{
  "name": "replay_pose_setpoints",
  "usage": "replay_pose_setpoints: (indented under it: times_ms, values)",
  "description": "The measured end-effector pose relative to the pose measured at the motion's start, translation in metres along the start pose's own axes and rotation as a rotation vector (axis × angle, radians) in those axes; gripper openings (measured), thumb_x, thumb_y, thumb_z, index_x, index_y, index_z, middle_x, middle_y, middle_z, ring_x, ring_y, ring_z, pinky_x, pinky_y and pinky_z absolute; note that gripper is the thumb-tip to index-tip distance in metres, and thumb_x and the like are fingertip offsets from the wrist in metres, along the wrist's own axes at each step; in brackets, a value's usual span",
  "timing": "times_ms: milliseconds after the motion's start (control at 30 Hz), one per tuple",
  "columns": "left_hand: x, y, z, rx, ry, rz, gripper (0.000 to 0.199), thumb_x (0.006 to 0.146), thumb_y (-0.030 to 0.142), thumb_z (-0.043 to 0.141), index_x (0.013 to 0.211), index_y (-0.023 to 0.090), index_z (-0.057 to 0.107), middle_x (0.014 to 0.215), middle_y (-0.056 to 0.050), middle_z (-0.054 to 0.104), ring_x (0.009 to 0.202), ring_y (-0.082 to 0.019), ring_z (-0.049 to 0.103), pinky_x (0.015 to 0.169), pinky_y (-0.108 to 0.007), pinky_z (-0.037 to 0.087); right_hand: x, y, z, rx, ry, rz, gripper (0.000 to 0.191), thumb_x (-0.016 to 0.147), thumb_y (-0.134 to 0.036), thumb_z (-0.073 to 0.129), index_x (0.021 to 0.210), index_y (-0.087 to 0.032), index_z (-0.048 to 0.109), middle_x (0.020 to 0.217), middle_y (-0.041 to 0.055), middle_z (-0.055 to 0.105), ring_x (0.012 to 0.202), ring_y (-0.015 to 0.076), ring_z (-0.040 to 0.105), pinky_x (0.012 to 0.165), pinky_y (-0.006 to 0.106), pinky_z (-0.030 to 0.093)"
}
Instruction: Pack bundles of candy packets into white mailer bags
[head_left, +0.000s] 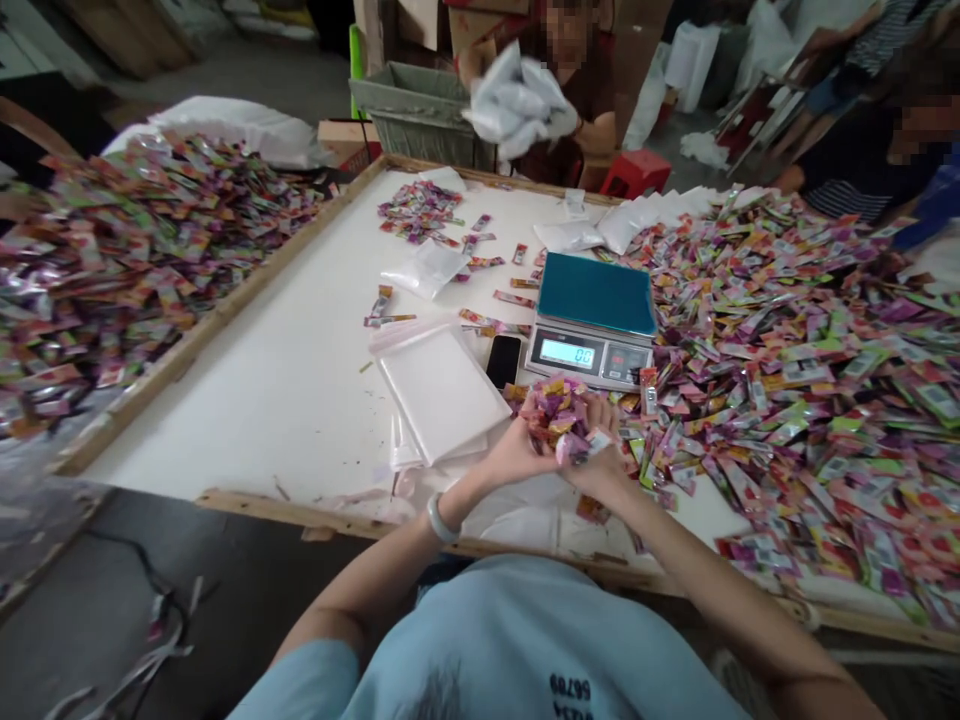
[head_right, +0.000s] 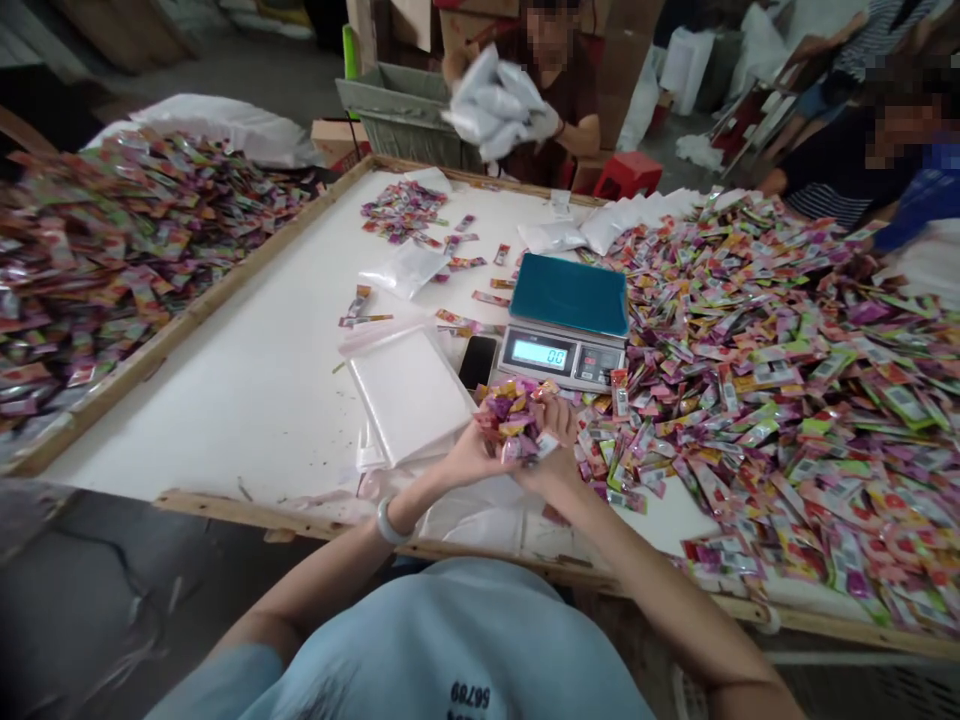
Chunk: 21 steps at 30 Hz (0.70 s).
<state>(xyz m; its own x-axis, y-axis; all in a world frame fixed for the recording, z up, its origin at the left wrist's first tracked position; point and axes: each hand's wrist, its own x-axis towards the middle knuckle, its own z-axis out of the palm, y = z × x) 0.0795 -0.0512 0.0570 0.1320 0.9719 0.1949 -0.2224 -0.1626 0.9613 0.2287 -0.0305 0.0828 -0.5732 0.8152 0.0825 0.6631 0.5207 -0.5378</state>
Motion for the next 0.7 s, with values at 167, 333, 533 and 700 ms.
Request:
replay_pose_setpoints:
  times_ms: [167, 333, 533, 700]
  values:
    - [0.004, 0.002, -0.015, -0.056, 0.047, -0.015, 0.098, 0.066, 0.033, 0.093, 0.151, 0.025, 0.045, 0.137, -0.012, 0.069, 0.127, -0.032, 0.067, 0.111, -0.046, 0.052, -0.008, 0.012, -0.028, -0.097, -0.159, 0.033, 0.102, 0.073, -0.059, 0.083, 0.159, -0.023, 0.042, 0.169, 0.0182, 0.034, 0.157, 0.0499, 0.023, 0.123, 0.069, 0.030]
    - [0.006, 0.000, -0.047, -0.014, 0.072, -0.025, 0.097, 0.065, 0.034, 0.094, 0.148, 0.024, 0.046, 0.134, -0.012, 0.069, 0.119, -0.030, 0.070, 0.105, -0.043, 0.055, -0.015, 0.029, -0.046, -0.097, -0.321, -0.120, 0.070, 0.086, -0.048, 0.080, 0.146, -0.021, 0.058, 0.175, 0.0193, 0.016, 0.162, 0.0431, 0.012, 0.125, 0.066, 0.028]
    - [0.001, -0.007, -0.055, 0.056, 0.078, 0.048, 0.097, 0.067, 0.031, 0.093, 0.151, 0.024, 0.044, 0.136, -0.014, 0.068, 0.122, -0.031, 0.068, 0.106, -0.044, 0.054, -0.016, 0.029, -0.032, 0.223, -0.341, -0.137, 0.024, 0.096, -0.046, 0.068, 0.094, -0.023, 0.076, 0.158, 0.0120, 0.050, 0.151, 0.0383, 0.041, 0.121, 0.059, 0.038]
    - [-0.006, 0.022, -0.046, 0.095, -0.011, 0.048, 0.102, 0.072, 0.032, 0.091, 0.158, 0.028, 0.036, 0.150, -0.015, 0.057, 0.136, -0.034, 0.060, 0.116, -0.051, 0.047, -0.016, 0.024, -0.028, 0.599, -0.253, -0.091, 0.049, 0.096, -0.069, 0.056, 0.090, -0.023, 0.071, 0.100, 0.0078, 0.072, 0.101, 0.0239, 0.070, 0.091, 0.038, 0.061]
